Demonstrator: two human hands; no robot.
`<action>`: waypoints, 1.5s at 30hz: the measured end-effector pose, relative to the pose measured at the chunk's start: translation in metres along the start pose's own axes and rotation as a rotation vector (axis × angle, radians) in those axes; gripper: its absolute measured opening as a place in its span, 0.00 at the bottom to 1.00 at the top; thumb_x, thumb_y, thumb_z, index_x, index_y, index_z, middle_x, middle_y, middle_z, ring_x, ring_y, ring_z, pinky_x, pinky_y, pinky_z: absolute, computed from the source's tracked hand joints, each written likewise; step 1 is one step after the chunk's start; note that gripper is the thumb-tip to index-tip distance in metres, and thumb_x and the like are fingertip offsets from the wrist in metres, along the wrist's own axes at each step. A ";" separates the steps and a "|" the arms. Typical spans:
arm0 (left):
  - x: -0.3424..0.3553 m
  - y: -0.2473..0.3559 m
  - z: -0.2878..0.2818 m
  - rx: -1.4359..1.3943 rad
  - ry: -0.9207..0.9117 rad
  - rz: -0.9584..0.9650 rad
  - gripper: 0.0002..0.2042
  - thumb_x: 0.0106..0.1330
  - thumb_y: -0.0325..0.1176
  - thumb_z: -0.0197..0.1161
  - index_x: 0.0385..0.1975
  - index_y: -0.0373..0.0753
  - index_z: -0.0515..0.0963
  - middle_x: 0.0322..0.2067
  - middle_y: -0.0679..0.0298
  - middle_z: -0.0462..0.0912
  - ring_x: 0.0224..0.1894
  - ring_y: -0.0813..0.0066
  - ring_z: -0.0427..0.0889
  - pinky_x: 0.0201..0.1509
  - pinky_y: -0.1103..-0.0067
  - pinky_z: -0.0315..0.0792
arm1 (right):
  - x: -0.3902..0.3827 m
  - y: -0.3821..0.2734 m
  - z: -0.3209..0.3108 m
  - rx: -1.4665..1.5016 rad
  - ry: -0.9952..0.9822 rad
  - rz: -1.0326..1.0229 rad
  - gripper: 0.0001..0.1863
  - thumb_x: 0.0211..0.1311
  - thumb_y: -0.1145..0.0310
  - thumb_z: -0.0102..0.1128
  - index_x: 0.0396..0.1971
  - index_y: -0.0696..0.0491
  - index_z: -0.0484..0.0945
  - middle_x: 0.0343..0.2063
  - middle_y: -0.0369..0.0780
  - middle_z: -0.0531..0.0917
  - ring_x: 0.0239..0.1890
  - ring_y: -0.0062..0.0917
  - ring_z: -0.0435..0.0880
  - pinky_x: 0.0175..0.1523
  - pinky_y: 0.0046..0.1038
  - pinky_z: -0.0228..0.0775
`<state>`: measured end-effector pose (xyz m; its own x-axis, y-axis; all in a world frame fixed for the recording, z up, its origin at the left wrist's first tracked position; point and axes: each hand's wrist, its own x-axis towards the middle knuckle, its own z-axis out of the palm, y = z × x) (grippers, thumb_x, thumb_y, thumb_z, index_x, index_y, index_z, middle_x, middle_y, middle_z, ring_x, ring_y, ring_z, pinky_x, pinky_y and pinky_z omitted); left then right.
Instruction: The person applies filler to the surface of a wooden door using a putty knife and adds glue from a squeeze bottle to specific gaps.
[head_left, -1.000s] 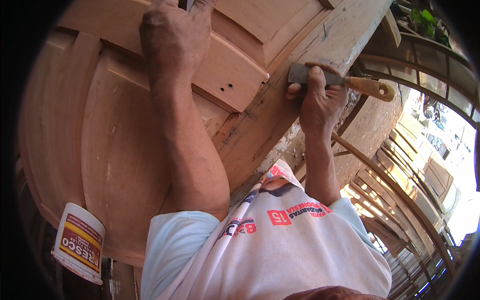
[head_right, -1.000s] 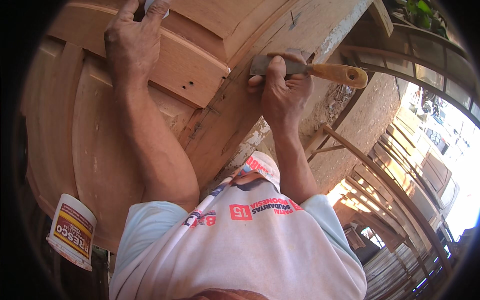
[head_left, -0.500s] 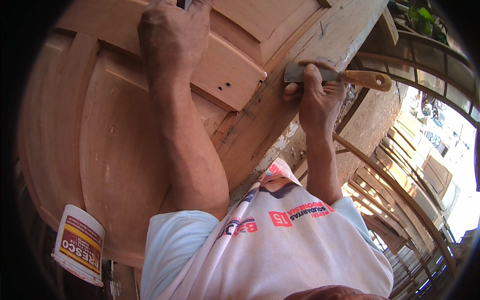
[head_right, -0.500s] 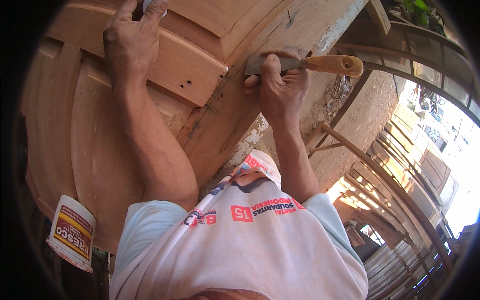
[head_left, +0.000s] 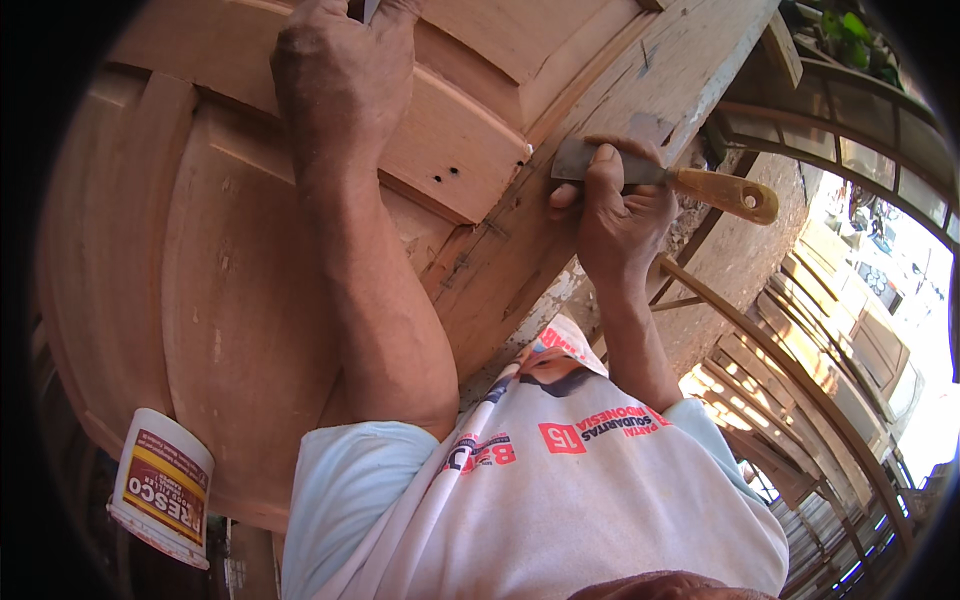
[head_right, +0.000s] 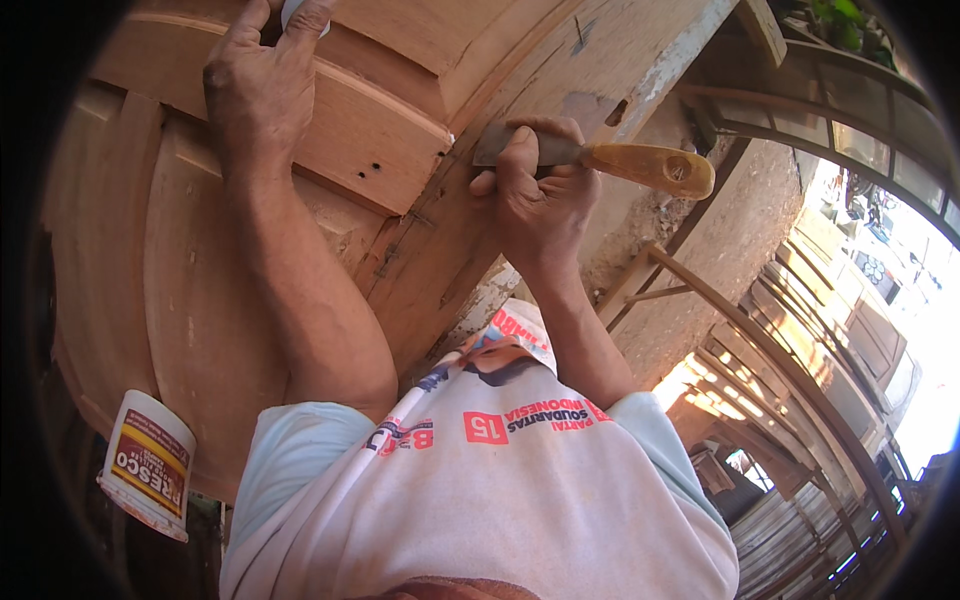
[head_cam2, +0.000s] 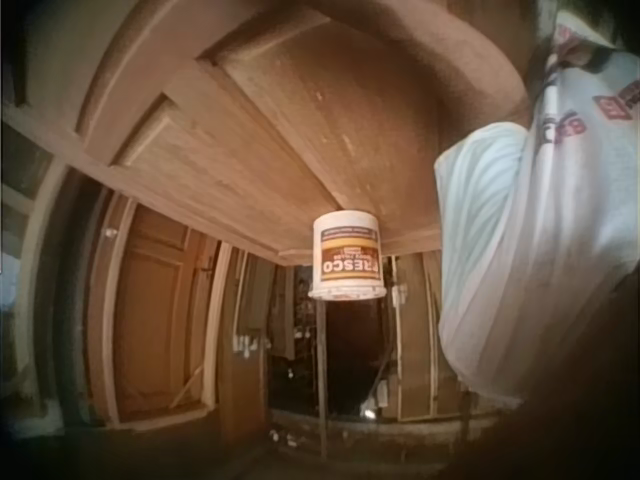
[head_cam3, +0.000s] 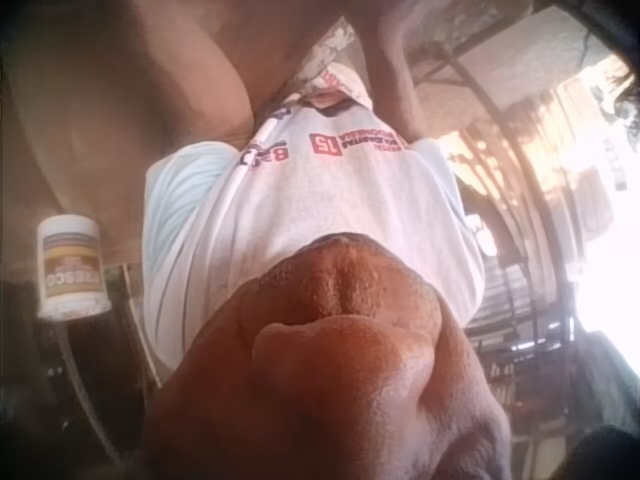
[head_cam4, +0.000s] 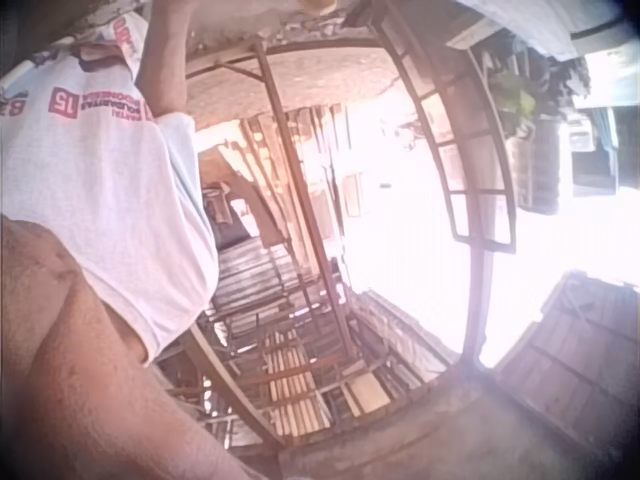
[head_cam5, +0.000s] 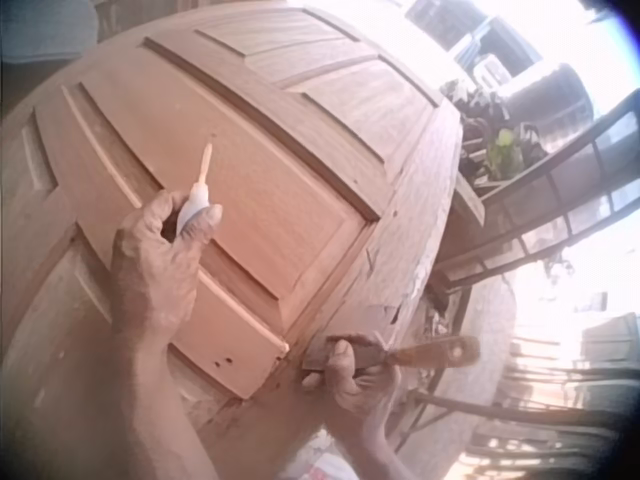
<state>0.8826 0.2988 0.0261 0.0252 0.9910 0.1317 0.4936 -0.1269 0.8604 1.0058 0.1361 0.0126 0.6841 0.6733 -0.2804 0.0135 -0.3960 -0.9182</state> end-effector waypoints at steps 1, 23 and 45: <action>0.000 0.000 0.000 0.001 -0.007 -0.003 0.15 0.71 0.40 0.69 0.39 0.31 0.82 0.26 0.59 0.83 0.29 0.72 0.79 0.36 0.71 0.74 | -0.001 0.002 0.000 0.003 0.010 -0.006 0.09 0.77 0.69 0.53 0.43 0.61 0.76 0.20 0.38 0.83 0.21 0.17 0.84 0.27 0.20 0.75; 0.008 -0.004 -0.002 -0.015 -0.063 -0.092 0.15 0.71 0.40 0.70 0.38 0.31 0.82 0.24 0.62 0.80 0.28 0.76 0.76 0.34 0.74 0.72 | -0.003 0.010 -0.011 0.011 0.023 -0.051 0.15 0.77 0.64 0.55 0.45 0.63 0.76 0.27 0.43 0.86 0.25 0.22 0.88 0.31 0.22 0.78; 0.010 -0.017 0.001 -0.086 -0.052 -0.038 0.15 0.70 0.39 0.70 0.42 0.30 0.83 0.29 0.58 0.85 0.31 0.71 0.81 0.38 0.72 0.75 | 0.005 0.007 -0.013 0.008 0.011 -0.025 0.16 0.77 0.63 0.54 0.45 0.64 0.78 0.25 0.41 0.87 0.25 0.20 0.88 0.32 0.21 0.79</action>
<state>0.8747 0.3108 0.0122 0.0541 0.9958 0.0739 0.4185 -0.0897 0.9038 1.0187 0.1281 0.0085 0.6913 0.6764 -0.2540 0.0252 -0.3739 -0.9271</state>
